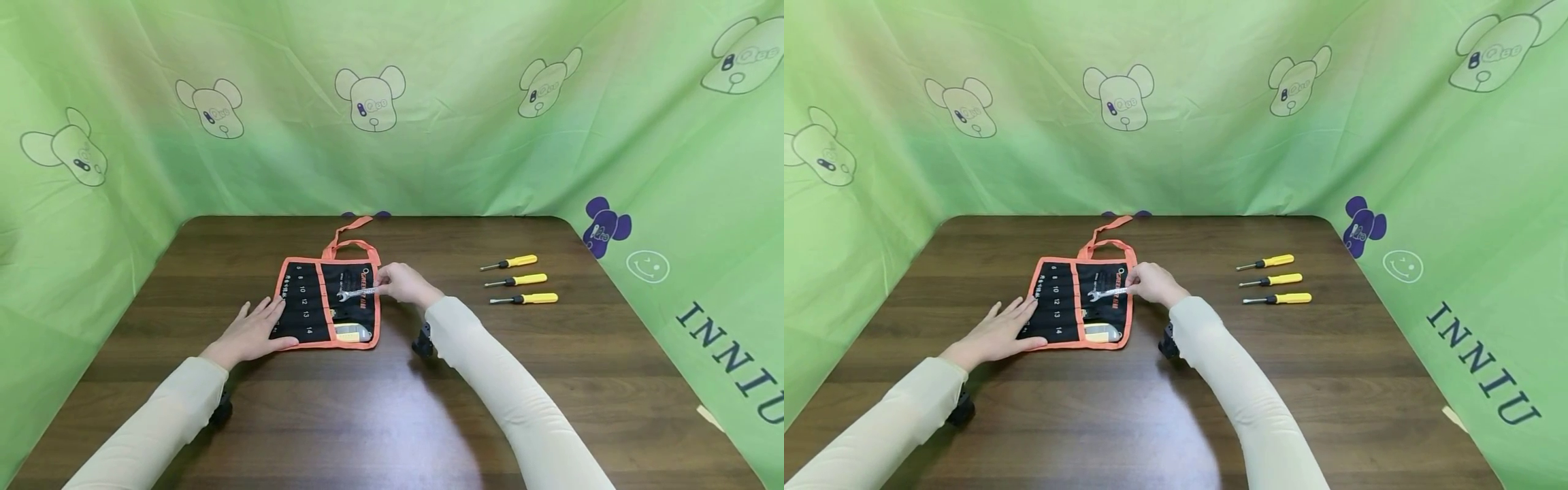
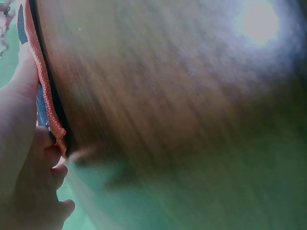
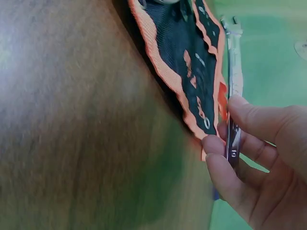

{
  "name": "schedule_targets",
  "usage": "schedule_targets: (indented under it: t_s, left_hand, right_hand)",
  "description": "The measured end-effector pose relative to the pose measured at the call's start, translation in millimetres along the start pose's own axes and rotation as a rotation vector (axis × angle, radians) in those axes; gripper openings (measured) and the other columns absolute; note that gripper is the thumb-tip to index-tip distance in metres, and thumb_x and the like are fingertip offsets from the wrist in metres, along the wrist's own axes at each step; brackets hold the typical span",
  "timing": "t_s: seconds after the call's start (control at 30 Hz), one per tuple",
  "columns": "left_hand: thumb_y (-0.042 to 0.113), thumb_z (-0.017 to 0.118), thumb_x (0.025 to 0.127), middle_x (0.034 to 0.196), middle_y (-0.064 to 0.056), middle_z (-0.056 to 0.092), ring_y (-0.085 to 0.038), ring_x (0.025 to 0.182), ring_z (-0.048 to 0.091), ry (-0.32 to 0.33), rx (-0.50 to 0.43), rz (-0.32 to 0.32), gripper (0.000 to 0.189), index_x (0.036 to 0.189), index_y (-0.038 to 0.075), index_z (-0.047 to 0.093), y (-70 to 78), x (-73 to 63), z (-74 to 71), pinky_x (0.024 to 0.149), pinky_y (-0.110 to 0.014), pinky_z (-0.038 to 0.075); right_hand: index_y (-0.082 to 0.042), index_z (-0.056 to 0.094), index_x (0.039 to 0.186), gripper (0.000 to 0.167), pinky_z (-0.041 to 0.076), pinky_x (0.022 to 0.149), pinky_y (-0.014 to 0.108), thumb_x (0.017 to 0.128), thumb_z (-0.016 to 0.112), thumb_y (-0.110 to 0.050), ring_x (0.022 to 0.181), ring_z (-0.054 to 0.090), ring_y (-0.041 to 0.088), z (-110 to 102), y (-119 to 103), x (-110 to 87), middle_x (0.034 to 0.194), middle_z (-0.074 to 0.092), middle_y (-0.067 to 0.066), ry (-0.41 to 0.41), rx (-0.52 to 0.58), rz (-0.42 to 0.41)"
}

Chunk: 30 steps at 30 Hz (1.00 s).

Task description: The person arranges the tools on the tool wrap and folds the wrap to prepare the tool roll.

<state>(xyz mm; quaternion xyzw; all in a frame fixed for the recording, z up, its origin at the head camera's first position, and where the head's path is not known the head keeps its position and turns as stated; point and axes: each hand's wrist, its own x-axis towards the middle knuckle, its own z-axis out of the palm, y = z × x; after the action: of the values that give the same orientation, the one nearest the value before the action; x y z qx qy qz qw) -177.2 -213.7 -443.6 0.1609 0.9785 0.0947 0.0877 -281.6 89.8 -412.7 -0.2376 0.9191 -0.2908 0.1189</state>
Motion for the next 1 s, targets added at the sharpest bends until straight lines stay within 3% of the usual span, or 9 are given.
schedule_targets:
  t_s: [0.13,0.47,1.0]
  left_hand:
    - [0.065,0.048,0.083,0.147,-0.022,0.023,-0.039,0.134,0.017,0.001,-0.001,0.001,0.093,0.142,-0.004,0.026,0.7,0.3,0.0,0.103,-0.060,0.005]
    - [0.063,0.049,0.084,0.147,-0.021,0.023,-0.039,0.134,0.018,0.004,-0.002,0.007,0.092,0.142,-0.004,0.026,2.0,-0.4,-0.9,0.103,-0.060,0.005]
    - [0.064,0.049,0.083,0.147,-0.022,0.022,-0.039,0.134,0.017,0.002,-0.006,0.004,0.093,0.142,-0.004,0.026,0.1,-0.6,0.7,0.103,-0.060,0.005]
  right_hand:
    - [-0.006,0.064,0.084,0.004,0.042,0.044,0.026,0.085,0.066,-0.009,0.052,0.048,0.014,5,-6,-0.4,0.072,0.059,0.003,-0.018,-0.030,0.004]
    - [-0.014,0.069,0.077,0.006,0.044,0.064,0.029,0.084,0.068,-0.014,0.070,0.053,0.013,16,-16,2.9,0.079,0.062,-0.004,0.027,-0.202,-0.048]
    - [-0.016,0.073,0.095,0.014,0.049,0.075,0.037,0.091,0.060,-0.017,0.084,0.061,0.014,23,-21,5.4,0.092,0.067,-0.002,0.008,-0.474,-0.093]
